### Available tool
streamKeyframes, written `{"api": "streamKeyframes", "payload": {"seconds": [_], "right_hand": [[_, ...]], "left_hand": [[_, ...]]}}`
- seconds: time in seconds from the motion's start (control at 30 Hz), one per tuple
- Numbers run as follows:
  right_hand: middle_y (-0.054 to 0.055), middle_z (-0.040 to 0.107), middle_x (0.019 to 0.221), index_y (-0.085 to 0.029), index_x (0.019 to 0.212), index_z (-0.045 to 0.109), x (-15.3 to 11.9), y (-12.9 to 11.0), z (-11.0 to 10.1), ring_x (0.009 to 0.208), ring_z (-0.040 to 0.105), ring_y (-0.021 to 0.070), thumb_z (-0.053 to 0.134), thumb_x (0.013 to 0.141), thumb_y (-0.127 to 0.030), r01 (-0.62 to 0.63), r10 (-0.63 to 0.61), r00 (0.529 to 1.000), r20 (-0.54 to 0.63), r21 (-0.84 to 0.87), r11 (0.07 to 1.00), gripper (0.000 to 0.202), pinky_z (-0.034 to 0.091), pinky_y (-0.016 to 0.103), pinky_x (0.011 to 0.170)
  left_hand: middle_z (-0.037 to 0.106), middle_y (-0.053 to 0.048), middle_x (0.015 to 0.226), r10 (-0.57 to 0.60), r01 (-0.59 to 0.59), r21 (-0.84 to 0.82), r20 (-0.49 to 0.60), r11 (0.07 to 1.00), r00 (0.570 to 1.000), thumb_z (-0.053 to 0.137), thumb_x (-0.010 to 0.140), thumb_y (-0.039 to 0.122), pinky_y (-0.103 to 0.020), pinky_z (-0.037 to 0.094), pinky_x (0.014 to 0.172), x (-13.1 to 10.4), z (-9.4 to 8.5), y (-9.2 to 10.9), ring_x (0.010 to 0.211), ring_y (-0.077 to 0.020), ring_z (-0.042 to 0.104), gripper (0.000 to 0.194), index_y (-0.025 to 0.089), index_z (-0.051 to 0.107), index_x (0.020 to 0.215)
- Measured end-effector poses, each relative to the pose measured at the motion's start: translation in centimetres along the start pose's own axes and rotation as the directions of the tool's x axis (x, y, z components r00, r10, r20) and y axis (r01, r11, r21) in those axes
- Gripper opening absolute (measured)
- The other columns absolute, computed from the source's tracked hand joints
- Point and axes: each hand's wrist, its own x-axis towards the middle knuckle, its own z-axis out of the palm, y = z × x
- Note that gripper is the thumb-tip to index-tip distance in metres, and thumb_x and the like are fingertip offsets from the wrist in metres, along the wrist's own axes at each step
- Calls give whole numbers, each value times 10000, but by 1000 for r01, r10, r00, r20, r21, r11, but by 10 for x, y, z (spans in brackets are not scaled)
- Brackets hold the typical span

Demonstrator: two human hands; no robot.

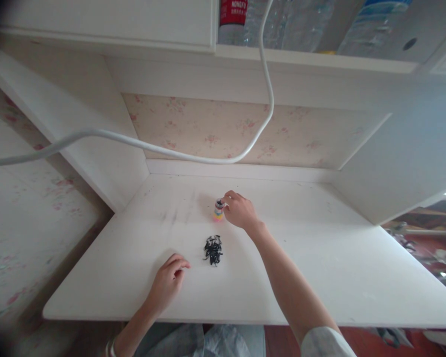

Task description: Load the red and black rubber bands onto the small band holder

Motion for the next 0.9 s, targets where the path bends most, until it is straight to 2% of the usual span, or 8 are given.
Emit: {"api": "streamKeyframes", "payload": {"seconds": [0.27, 0.4, 0.5, 0.63, 0.77, 0.9], "right_hand": [[30, 592, 1189, -247, 1077, 641, -2, 3, 3, 958, 578, 163, 471, 826, -173, -5, 9, 999, -43, 86, 996, 312, 442, 275, 797], [16, 609, 1145, -241, 1030, 633, -4, 6, 5, 881, 589, 144, 482, 819, -171, 5, 15, 993, -119, 163, 987, 268, 436, 262, 752], [20, 618, 1114, -231, 1020, 626, -10, 8, 10, 818, 594, 131, 480, 827, -170, -17, 62, 980, -187, 233, 972, 250, 433, 259, 734], [37, 630, 1036, -213, 1025, 630, -30, 11, 25, 713, 578, 114, 470, 846, -194, -78, 169, 959, -229, 359, 930, 241, 440, 252, 691], [36, 631, 949, -204, 960, 644, -63, 8, 50, 674, 561, 119, 491, 844, -227, -114, 224, 959, -173, 491, 864, 194, 453, 259, 670], [35, 625, 934, -214, 929, 660, -102, -3, 76, 655, 557, 119, 511, 845, -245, -142, 196, 980, -30, 587, 797, 174, 465, 266, 661]], "left_hand": [[613, -42, 907, 3, -3, 0, -11, 1000, 1000, 360, 764, 44, -289, 473, 749, -2, 0, 2, 840, -161, 587, 329, 208, 634, 845], [616, -37, 917, -1, 1, 20, -5, 1000, 1000, 369, 768, 42, -270, 474, 731, -1, -1, 4, 850, -157, 593, 324, 211, 634, 846], [616, -36, 944, 10, -11, 49, 16, 999, 1000, 385, 808, 72, -260, 475, 709, 1, -1, 11, 824, -149, 594, 295, 213, 628, 901], [616, -44, 1000, 35, -37, 145, 22, 989, 999, 422, 889, 207, -273, 481, 729, 7, 3, 26, 843, -159, 598, 210, 220, 602, 997], [621, -44, 1000, 83, -93, 272, 47, 958, 995, 486, 884, 262, -297, 470, 819, 14, 13, 36, 925, -183, 595, 161, 228, 607, 985], [616, -51, 990, 97, -113, 376, 61, 919, 993, 471, 892, 218, -289, 463, 817, 22, 23, 37, 928, -182, 594, 187, 228, 615, 1011]]}}
